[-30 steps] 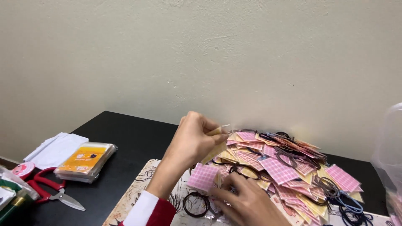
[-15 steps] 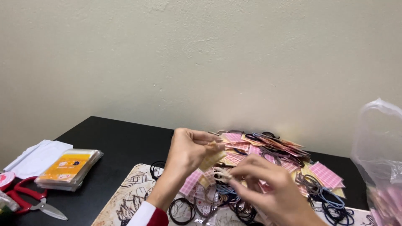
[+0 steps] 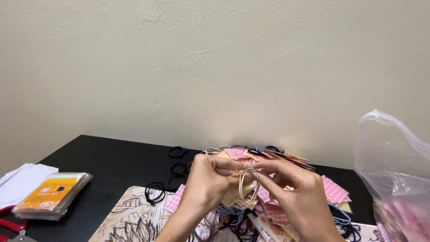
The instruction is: The person repeatedly picks up small patterned paper squares and hair ties from a pile on a table, wraps the paper around the hair tie, and places the assembled item into a plastic bag. The process is repeated for multiple items throughout the clip.
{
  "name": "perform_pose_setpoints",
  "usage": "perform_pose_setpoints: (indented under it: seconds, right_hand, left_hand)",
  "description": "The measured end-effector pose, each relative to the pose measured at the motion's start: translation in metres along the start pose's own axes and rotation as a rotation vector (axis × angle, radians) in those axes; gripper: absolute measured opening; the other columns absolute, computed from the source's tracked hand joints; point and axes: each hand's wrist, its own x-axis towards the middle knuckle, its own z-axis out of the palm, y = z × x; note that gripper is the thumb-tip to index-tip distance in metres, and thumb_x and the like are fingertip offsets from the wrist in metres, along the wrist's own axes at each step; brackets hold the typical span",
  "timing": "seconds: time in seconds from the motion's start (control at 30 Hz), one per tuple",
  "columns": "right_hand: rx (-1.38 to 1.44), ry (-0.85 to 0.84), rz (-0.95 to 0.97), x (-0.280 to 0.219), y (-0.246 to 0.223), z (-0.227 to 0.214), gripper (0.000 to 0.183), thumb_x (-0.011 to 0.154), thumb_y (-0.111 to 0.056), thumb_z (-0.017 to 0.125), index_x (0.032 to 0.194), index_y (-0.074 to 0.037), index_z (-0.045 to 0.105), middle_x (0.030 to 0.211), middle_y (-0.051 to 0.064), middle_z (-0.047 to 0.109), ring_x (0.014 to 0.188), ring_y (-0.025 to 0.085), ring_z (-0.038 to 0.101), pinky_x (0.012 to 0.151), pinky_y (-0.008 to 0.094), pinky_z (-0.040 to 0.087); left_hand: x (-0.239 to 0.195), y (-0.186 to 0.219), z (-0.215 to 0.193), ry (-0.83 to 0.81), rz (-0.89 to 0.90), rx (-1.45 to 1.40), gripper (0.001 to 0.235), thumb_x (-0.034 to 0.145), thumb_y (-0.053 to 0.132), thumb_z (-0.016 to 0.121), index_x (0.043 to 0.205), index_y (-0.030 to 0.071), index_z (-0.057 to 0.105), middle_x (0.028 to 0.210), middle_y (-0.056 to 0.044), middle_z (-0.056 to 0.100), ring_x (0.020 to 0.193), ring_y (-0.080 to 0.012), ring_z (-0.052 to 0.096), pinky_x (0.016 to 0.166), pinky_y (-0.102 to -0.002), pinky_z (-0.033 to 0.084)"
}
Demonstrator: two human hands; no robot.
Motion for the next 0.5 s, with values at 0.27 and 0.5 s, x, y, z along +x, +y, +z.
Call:
perform_pose_setpoints:
  seconds: [0.27, 0.5]
  right_hand:
    - [-0.126, 0.004, -0.281, -0.001, -0.002, -0.004, 0.017, 0.090, -0.013, 0.092, 0.107, -0.013, 0.094, 0.100, 0.001, 0.079, 0.077, 0.011, 0.071, 0.070, 0.028, 0.058]
    - [0.037, -0.173, 0.190, 0.008, -0.015, -0.015, 0.025, 0.090, -0.011, 0.090, 0.114, -0.011, 0.098, 0.116, 0.002, 0.083, 0.078, 0.012, 0.067, 0.065, 0.025, 0.061]
  left_hand:
    - [-0.012, 0.005, 0.006, -0.023, 0.053, 0.103, 0.028, 0.080, -0.006, 0.097, 0.108, -0.004, 0.094, 0.101, -0.021, 0.095, 0.079, -0.0236, 0.089, 0.074, -0.031, 0.078]
    - [-0.017, 0.006, 0.009, -0.035, 0.166, 0.202, 0.029, 0.081, 0.009, 0.098, 0.109, 0.001, 0.094, 0.101, -0.014, 0.095, 0.081, -0.0138, 0.086, 0.072, -0.026, 0.076]
